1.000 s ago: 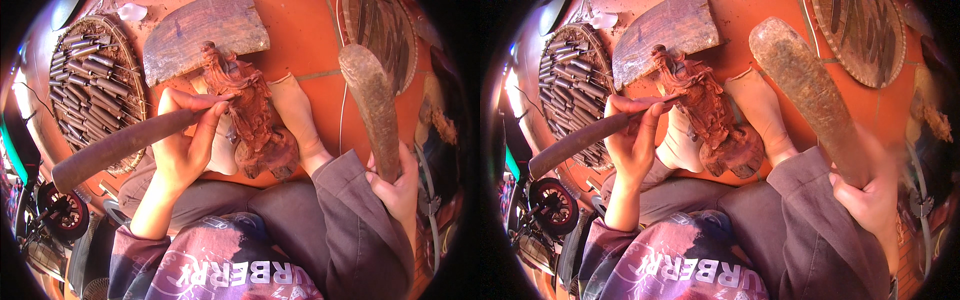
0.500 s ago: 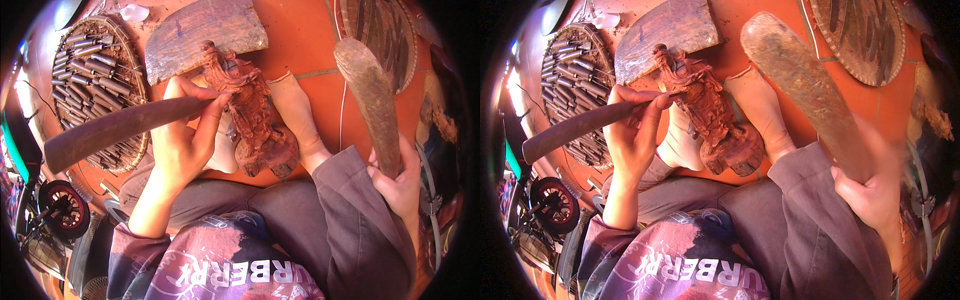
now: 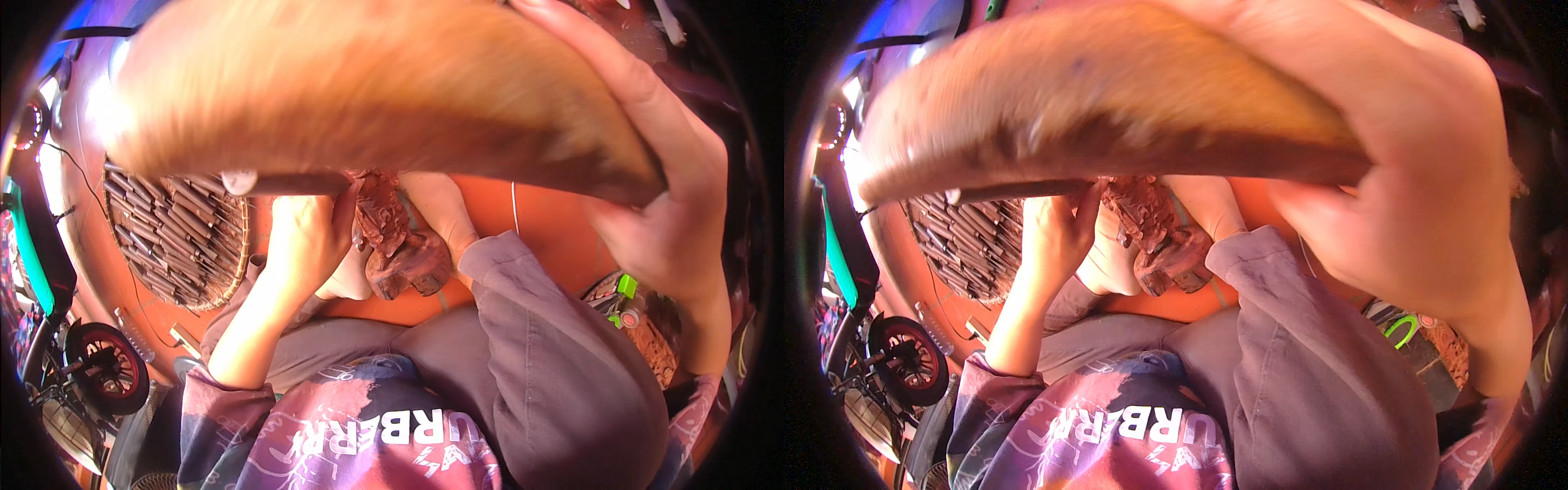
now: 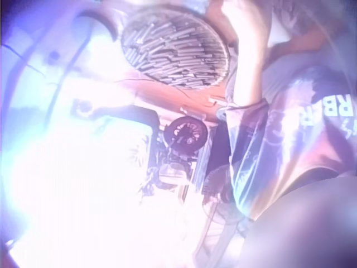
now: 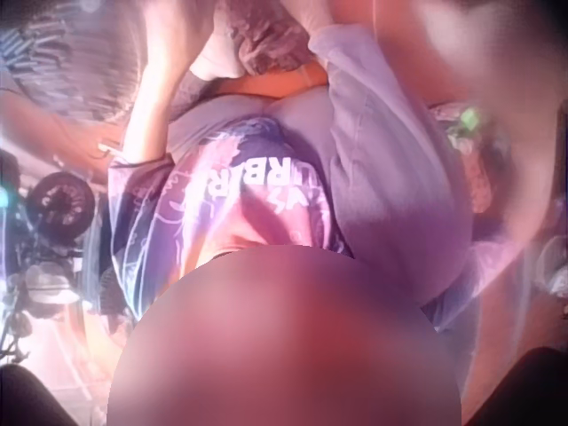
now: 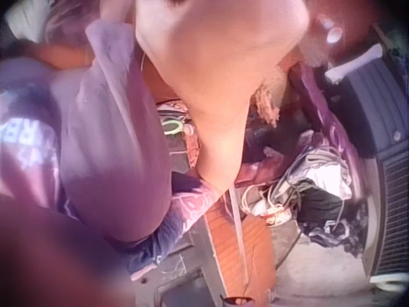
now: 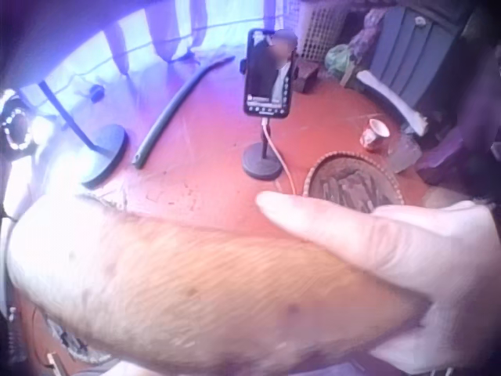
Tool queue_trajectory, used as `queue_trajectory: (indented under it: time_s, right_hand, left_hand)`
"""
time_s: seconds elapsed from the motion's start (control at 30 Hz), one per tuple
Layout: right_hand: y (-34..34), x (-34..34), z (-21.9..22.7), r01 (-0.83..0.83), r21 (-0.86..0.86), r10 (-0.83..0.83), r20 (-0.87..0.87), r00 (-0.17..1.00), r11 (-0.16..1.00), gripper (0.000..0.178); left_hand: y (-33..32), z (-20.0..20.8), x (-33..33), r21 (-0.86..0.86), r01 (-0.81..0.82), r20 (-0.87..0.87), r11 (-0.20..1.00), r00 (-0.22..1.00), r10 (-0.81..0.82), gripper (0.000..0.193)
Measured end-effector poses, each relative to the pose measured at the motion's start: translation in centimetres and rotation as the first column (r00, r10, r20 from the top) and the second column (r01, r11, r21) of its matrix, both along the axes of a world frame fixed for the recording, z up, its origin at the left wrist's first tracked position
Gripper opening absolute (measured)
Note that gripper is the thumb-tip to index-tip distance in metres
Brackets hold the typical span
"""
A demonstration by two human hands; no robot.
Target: The person carves a wooden figurine using a chisel and mallet. They repeatedly select different chisels from a nearby basket, strike the chisel with the mallet, and remove wood shavings from the figurine.
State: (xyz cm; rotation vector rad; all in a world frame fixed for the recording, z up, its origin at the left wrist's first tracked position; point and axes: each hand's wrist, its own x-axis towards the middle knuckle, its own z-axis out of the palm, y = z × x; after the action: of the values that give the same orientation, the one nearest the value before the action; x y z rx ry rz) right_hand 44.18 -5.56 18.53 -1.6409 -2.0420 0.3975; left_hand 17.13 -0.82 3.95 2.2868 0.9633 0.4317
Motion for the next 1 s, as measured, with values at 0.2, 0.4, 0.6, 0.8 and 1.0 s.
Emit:
queue_trajectory:
  time_s: [0.2, 0.4, 0.6, 0.8, 1.0]
  right_hand:
    - [0.3, 0.3, 1.9, -0.160, 0.071, 0.152, 0.110, 0.982, 0.985, 0.069]
    - [0.3, 0.1, 1.4, -0.177, 0.155, 0.157, 0.132, 0.979, 0.972, 0.070]
    - [-1.6, 0.8, 1.2, -0.046, -0.077, 0.065, 0.261, 0.963, 0.996, 0.070]
    - [-2.0, 1.2, -0.1, 0.029, -0.080, -0.025, 0.053, 0.998, 0.996, 0.073]
    - [-6.7, 3.9, -0.9, 0.286, -0.441, -0.344, -0.056, 0.937, 0.851, 0.058]
  left_hand:
    - [-0.5, -1.1, -0.8, 0.317, 0.138, -0.140, 0.938, 0.985, -0.098, 0.021]
    - [-0.6, -0.3, -0.8, 0.182, 0.146, -0.105, 0.973, 0.986, -0.128, 0.030]
    - [0.0, 3.4, 0.1, 0.099, 0.164, 0.096, 0.981, 0.980, -0.174, 0.033]
    - [0.2, 3.1, 1.2, -0.086, 0.006, 0.798, 0.996, 0.600, 0.065, 0.043]
    - [-0.9, 3.5, 3.8, -0.381, 0.274, 0.598, 0.883, 0.801, 0.009, 0.036]
